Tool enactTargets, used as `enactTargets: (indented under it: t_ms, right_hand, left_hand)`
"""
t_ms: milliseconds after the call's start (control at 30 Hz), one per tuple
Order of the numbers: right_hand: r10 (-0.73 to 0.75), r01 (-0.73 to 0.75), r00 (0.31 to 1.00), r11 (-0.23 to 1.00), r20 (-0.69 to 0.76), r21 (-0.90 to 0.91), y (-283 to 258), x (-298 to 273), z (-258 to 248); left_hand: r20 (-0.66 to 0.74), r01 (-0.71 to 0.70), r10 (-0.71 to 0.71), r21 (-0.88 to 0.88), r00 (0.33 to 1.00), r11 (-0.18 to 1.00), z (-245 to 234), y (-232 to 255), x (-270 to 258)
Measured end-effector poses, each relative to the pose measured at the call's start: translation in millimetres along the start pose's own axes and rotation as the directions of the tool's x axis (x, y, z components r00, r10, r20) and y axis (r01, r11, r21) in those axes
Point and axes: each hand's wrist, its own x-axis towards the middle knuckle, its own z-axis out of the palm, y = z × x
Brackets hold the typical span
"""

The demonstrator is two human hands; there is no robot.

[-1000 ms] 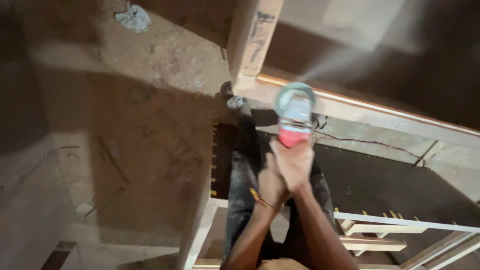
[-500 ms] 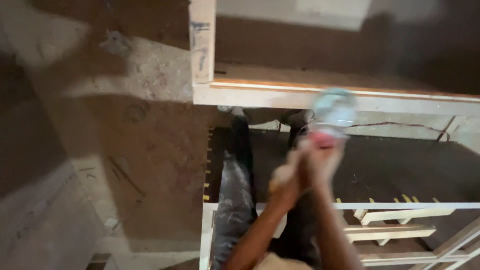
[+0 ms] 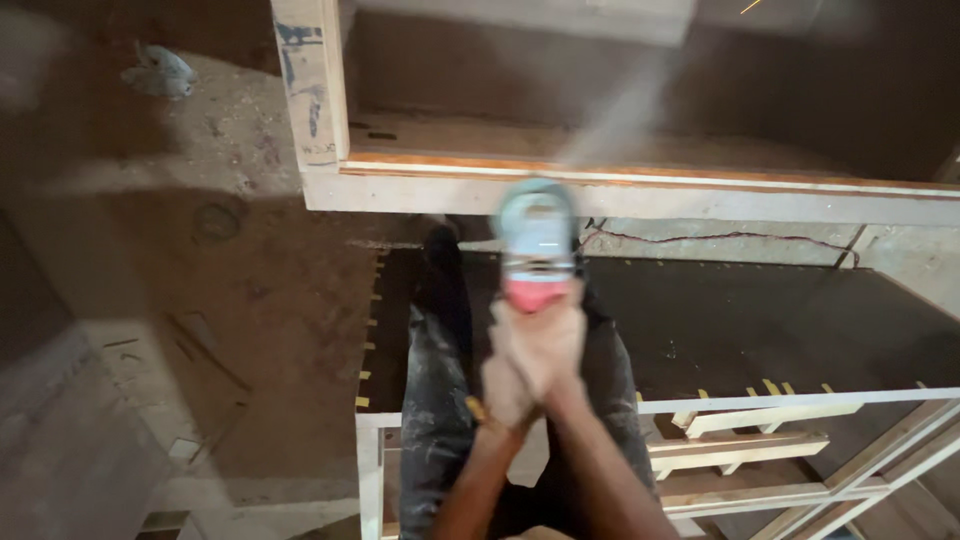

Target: The person uses an angle grinder with a sanding disc to smooth the edges and surfaces of a wooden cabinet frame. They move the tool along the horizontal and vertical joints of the structure while holding it steady with their other hand.

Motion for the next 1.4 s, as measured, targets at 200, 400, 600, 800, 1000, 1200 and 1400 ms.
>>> enactTargets:
  t_ms: [200,400,600,800,1000,1200,1400]
  right_hand:
    - [-0.149,0.230,0.933,0.947,-0.328,0.223,88.9,82.9,-93.0]
    - [-0.137,0.209,0.973,0.869,-0.188,0.449,87.4,53.3,-96.0]
    - [-0.406,0.383,0.903,0.909,0.143,0.165,-19.8,-11.2,23.4]
    - [-0.167,0.189,0.979,0.962,0.121,-0.199,-55.3,-12.5,21.0]
    - [-0.119,0.137,0.989,0.958,-0.086,0.254,21.0,32.6,-49.5]
    - [-0.174,0.297,0.937,0.851,-0.302,0.432,99.2,116.7,-142.9]
    - [-0.128,0.303,0.925,0.815,-0.357,0.494,96.8,110.8,-169.0]
  left_hand:
    - [0.279,-0.146,0.076,0.239,0.957,0.960,87.1,22.6,-23.0]
    - [0.339,-0.041,-0.010,0.144,0.941,0.989,105.9,19.3,-52.3]
    - [-0.169,0.076,-0.295,-0.741,0.941,0.667,-0.1,-50.1,-44.9]
    - [-0.183,0.125,-0.160,-0.187,0.970,0.974,-41.8,-6.8,-44.1]
    - [0.092,0.064,-0.068,0.040,0.993,0.997,56.7,2.9,-47.7]
    - [0.386,-0.134,0.014,0.285,0.923,0.949,161.4,39.3,-19.1]
    - [0.331,-0.299,0.222,0.204,0.917,0.932,167.1,62.5,-17.2]
